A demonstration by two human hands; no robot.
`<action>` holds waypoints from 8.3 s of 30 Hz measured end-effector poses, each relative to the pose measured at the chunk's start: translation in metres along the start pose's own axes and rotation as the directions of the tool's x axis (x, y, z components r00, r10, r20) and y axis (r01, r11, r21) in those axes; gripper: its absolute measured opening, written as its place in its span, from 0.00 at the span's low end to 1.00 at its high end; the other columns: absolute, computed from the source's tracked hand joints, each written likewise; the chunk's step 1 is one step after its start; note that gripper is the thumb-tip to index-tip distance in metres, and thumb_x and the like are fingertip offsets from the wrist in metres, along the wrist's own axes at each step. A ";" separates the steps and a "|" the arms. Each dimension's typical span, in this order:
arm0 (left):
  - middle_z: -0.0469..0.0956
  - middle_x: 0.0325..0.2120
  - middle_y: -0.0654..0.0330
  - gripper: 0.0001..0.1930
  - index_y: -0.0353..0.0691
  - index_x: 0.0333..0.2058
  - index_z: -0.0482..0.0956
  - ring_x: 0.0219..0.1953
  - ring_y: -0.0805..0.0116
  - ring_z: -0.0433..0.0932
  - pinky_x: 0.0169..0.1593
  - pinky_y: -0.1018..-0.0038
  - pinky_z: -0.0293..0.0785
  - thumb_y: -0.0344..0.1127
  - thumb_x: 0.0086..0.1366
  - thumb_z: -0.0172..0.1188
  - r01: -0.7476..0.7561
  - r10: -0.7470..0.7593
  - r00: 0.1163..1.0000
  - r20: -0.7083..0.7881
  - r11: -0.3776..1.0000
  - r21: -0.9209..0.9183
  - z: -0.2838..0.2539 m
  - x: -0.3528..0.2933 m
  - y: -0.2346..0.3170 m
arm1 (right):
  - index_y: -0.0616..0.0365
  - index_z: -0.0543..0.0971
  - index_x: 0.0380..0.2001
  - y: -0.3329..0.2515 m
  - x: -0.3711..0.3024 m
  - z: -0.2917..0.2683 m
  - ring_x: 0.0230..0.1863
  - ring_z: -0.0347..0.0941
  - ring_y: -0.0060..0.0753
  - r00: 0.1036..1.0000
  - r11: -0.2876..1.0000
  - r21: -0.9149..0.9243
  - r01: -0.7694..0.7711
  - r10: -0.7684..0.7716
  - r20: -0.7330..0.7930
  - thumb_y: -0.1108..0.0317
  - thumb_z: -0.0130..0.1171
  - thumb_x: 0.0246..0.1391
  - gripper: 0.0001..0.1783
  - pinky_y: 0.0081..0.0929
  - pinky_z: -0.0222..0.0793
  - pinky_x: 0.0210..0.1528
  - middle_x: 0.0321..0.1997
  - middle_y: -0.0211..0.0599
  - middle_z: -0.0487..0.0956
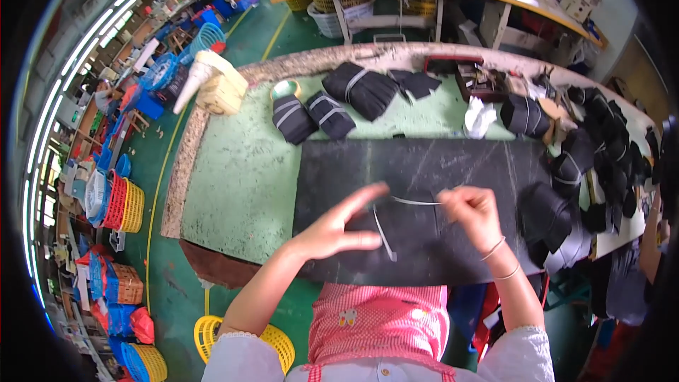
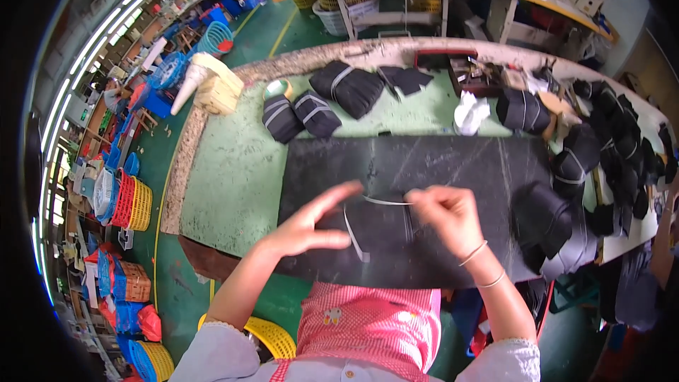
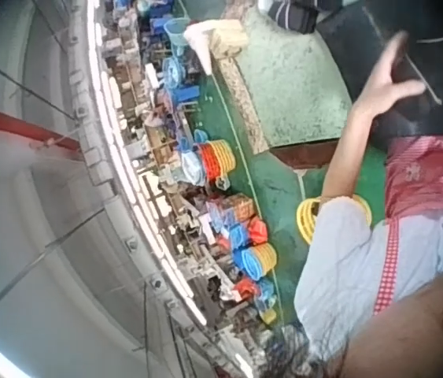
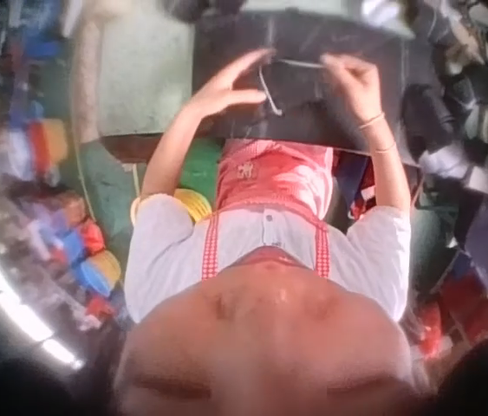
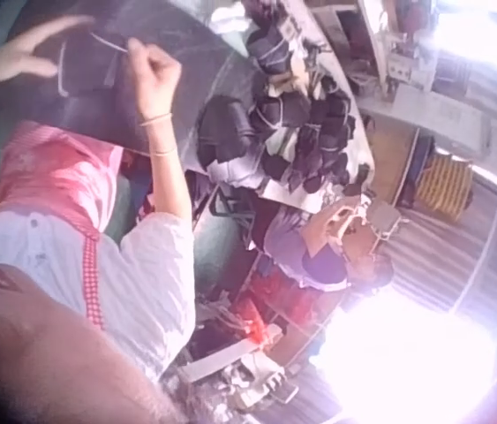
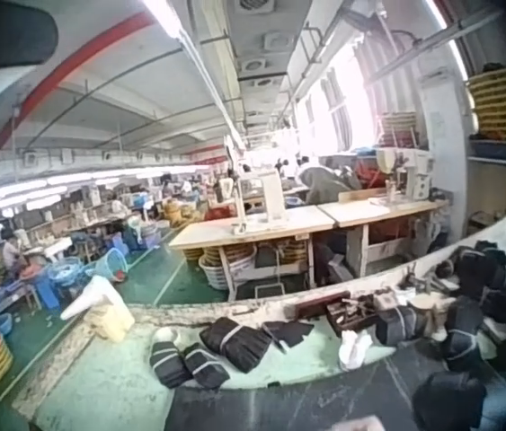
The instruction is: Counting and inspecting black fabric shoe components at a factory production workbench.
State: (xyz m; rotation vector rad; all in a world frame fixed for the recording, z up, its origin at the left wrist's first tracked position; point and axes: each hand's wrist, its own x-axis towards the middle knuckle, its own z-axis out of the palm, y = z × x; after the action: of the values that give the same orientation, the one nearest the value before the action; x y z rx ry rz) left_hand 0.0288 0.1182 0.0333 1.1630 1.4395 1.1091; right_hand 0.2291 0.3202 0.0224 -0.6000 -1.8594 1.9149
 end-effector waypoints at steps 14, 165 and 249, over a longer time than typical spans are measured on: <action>0.66 0.61 0.53 0.36 0.39 0.68 0.55 0.61 0.62 0.66 0.64 0.66 0.61 0.47 0.66 0.58 -0.072 0.066 0.997 -0.030 0.890 -0.451 0.041 0.032 -0.010 | 0.65 0.69 0.15 0.029 0.059 -0.038 0.18 0.52 0.14 0.941 0.908 -0.420 0.007 -0.148 -0.303 0.63 0.62 0.54 0.21 0.27 0.53 0.20 0.11 0.36 0.64; 0.75 0.52 0.43 0.32 0.26 0.58 0.65 0.51 0.56 0.78 0.58 0.63 0.71 0.26 0.51 0.53 -0.060 -0.259 0.939 -0.225 0.521 -0.851 0.044 -0.029 -0.027 | 0.70 0.81 0.42 0.017 -0.031 0.055 0.36 0.81 0.27 0.878 0.839 0.304 -0.451 0.355 0.322 0.74 0.59 0.60 0.10 0.23 0.79 0.40 0.36 0.41 0.83; 0.69 0.57 0.43 0.31 0.28 0.61 0.61 0.54 0.53 0.74 0.59 0.60 0.70 0.43 0.64 0.47 -0.115 -0.301 0.872 -0.385 0.641 -0.759 0.061 -0.022 -0.032 | 0.60 0.73 0.29 -0.009 -0.028 0.076 0.25 0.67 0.25 0.995 0.956 -0.288 -0.058 0.079 0.062 0.62 0.77 0.39 0.22 0.24 0.68 0.30 0.28 0.33 0.71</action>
State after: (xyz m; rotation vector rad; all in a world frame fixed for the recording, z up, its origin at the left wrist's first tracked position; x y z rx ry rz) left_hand 0.0868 0.0971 -0.0043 0.1751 1.1266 1.7831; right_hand 0.2094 0.2414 0.0337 -0.6994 -2.2116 1.7415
